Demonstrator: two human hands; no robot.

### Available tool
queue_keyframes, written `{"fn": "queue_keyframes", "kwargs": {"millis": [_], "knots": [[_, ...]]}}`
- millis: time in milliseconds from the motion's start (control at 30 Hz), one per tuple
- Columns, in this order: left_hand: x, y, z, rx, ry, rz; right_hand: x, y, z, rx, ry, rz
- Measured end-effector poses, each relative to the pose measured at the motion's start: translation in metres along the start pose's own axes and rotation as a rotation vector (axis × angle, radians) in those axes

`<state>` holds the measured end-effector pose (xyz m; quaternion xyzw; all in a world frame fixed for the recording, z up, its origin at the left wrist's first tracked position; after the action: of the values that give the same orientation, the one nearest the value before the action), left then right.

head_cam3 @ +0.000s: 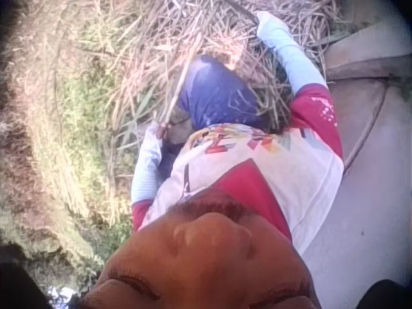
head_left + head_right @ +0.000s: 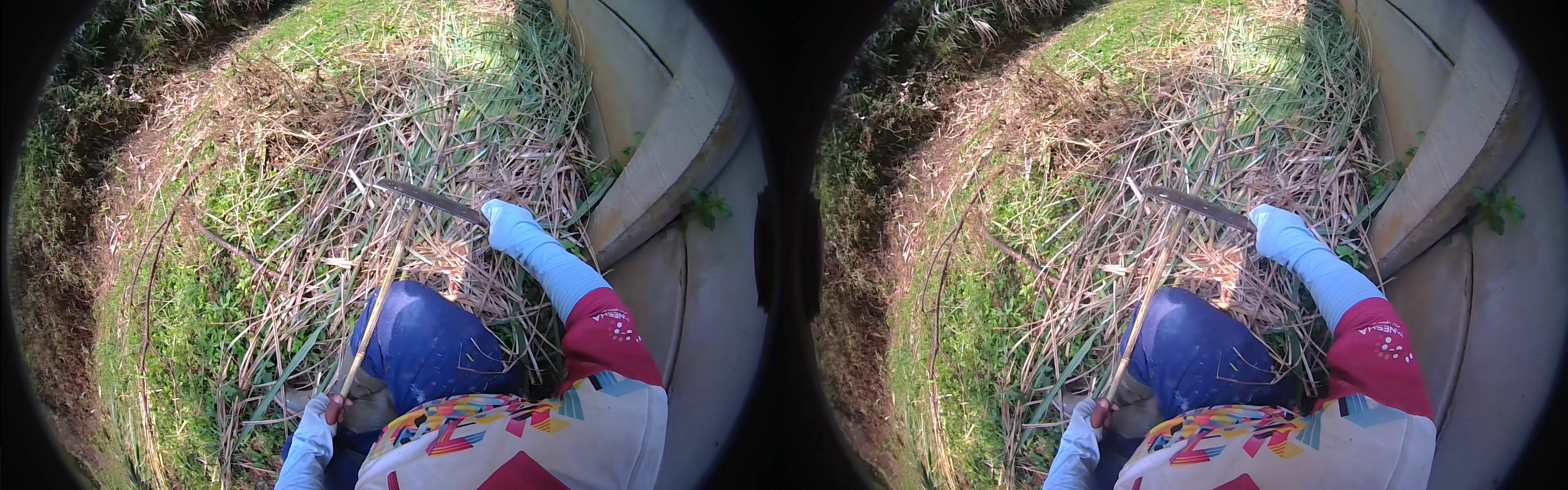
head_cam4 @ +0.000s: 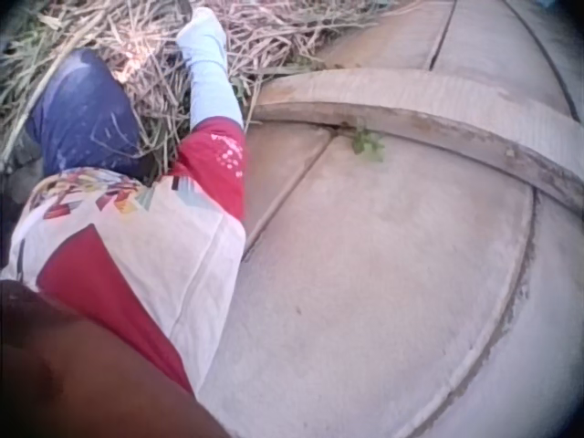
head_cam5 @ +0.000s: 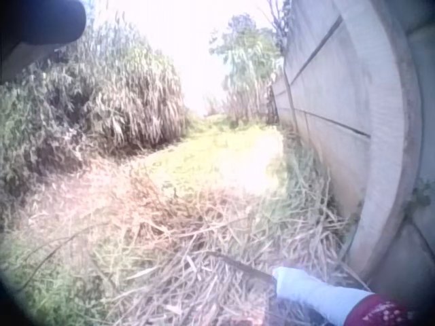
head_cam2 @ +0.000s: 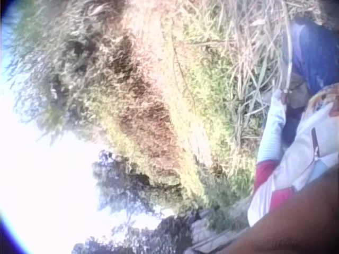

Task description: The person uses a large knife to cut long, thin sticks into smaller pieces. They hold the sticks against their leg and repeatedly slice through them, creating a pile of cut material on the ground.

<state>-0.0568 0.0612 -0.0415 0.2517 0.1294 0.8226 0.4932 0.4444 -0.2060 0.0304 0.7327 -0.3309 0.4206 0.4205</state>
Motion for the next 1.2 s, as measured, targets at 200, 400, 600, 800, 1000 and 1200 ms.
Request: {"fn": "queue_keyframes", "kwargs": {"millis": [200,400,600,800,1000,1200], "knots": [[-0.005,0.034,-0.017,0.262,0.521,-0.331,0.015,0.014,-0.01,0.172,-0.082,0.165],[-0.016,0.041,-0.02,0.285,0.346,-0.305,0.016,0.008,-0.01,0.025,0.021,0.086],[-0.013,0.037,-0.028,0.228,0.297,-0.296,-0.035,0.011,-0.035,0.239,0.332,-0.006],[-0.016,0.033,-0.037,0.259,0.349,-0.351,0.028,0.002,-0.014,-0.004,0.02,0.137],[-0.013,0.028,-0.053,0.298,0.516,-0.482,-0.036,0.038,-0.056,0.232,0.401,-0.208],[-0.014,0.022,-0.064,0.306,0.541,-0.535,-0.062,0.003,-0.012,0.176,-0.186,0.257]]}}
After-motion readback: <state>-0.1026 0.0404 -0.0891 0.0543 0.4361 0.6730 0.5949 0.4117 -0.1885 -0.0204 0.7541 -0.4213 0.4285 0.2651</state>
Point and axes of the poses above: each hand's wrist, its own y-axis away from the middle knuckle, its own x-axis out of the back of the hand, z = x × y, the point moved 7 cm from there along -y, towards the middle knuckle, and after that the axes turned 7 degrees about -x, right-handed, at the moved point
